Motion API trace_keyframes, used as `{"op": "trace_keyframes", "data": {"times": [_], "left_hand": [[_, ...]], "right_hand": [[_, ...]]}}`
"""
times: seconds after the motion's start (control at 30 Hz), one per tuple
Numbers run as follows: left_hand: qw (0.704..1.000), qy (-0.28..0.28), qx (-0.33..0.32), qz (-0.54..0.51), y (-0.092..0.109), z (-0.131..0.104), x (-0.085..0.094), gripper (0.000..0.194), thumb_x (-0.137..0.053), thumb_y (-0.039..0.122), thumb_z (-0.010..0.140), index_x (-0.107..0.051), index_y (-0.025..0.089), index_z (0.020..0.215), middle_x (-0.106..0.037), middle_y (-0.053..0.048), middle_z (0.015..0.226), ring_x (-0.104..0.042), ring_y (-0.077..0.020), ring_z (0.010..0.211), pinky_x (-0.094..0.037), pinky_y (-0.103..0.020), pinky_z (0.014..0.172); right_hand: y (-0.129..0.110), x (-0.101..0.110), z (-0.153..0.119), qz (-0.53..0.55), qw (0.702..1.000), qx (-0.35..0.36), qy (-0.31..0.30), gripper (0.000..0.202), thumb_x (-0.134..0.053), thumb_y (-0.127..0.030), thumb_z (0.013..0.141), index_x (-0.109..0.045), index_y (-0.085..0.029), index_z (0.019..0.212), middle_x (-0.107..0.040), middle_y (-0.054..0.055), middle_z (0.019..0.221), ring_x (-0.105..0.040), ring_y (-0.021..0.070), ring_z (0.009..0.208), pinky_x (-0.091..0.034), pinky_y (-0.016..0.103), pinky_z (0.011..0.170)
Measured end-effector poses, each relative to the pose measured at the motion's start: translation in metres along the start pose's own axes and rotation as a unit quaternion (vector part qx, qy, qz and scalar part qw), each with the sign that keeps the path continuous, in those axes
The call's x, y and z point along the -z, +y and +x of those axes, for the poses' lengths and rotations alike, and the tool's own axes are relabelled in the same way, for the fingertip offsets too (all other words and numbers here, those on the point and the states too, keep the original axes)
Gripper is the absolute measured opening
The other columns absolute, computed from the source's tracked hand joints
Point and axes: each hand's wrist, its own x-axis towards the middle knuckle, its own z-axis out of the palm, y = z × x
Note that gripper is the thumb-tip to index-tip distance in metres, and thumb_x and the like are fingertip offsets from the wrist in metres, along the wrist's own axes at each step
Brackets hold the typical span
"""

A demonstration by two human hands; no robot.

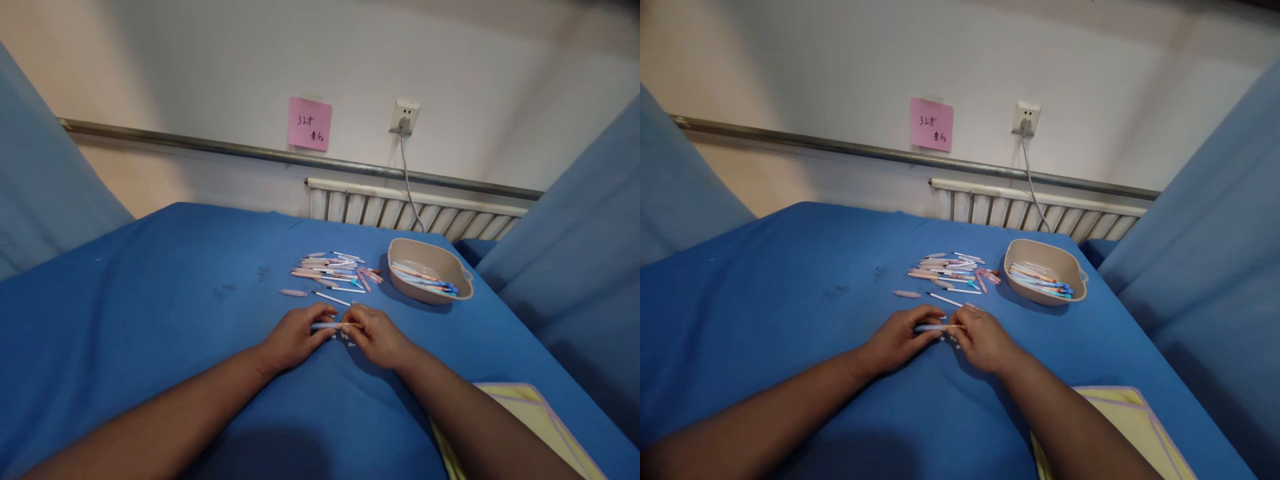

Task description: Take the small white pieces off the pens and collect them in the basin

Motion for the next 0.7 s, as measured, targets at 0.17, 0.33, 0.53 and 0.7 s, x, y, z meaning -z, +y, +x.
{"op": "trace_keyframes", "data": {"times": [0.17, 0.33, 0.53, 0.7], "left_hand": [[1.000, 0.004, -0.005, 0.007, 0.0012, 0.0000, 0.0004, 0.029, -0.056, 0.034, 0.081, -0.056, 0.020, 0.107, -0.067, -0.005, 0.101, -0.063, -0.0199, 0.095, -0.049, -0.032, 0.084], [1.000, 0.011, -0.009, 0.009, 0.0025, 0.0002, 0.0013, 0.031, -0.056, 0.034, 0.081, -0.055, 0.021, 0.109, -0.067, -0.005, 0.101, -0.063, -0.0199, 0.095, -0.048, -0.032, 0.084], [0.999, 0.001, -0.011, 0.034, 0.0050, -0.0020, -0.0007, 0.033, -0.055, 0.035, 0.081, -0.054, 0.022, 0.112, -0.066, -0.005, 0.103, -0.063, -0.0199, 0.094, -0.048, -0.031, 0.083], [0.999, 0.009, -0.018, 0.036, 0.0044, -0.0013, 0.0003, 0.037, -0.058, 0.033, 0.080, -0.054, 0.023, 0.115, -0.065, -0.006, 0.105, -0.062, -0.0205, 0.094, -0.047, -0.033, 0.085]], "right_hand": [[-0.0007, -0.0004, 0.0001, 0.008, 1.000, -0.022, -0.005, 0.015, -0.044, -0.030, 0.090, -0.054, -0.020, 0.091, -0.061, 0.002, 0.078, -0.055, 0.0144, 0.072, -0.041, 0.029, 0.074], [-0.0020, -0.0005, -0.0010, 0.021, 1.000, -0.011, 0.014, 0.010, -0.052, -0.025, 0.085, -0.052, -0.020, 0.093, -0.060, 0.003, 0.085, -0.054, 0.0149, 0.076, -0.040, 0.026, 0.067], [0.0002, 0.0007, 0.0009, -0.005, 1.000, 0.020, -0.014, 0.015, -0.047, -0.027, 0.089, -0.054, -0.019, 0.079, -0.058, 0.001, 0.075, -0.053, 0.0143, 0.074, -0.039, 0.028, 0.076], [0.0000, 0.0004, 0.0008, 0.003, 1.000, -0.003, -0.010, 0.017, -0.044, -0.028, 0.090, -0.055, -0.019, 0.079, -0.059, 0.001, 0.074, -0.054, 0.0136, 0.072, -0.039, 0.027, 0.073]]}}
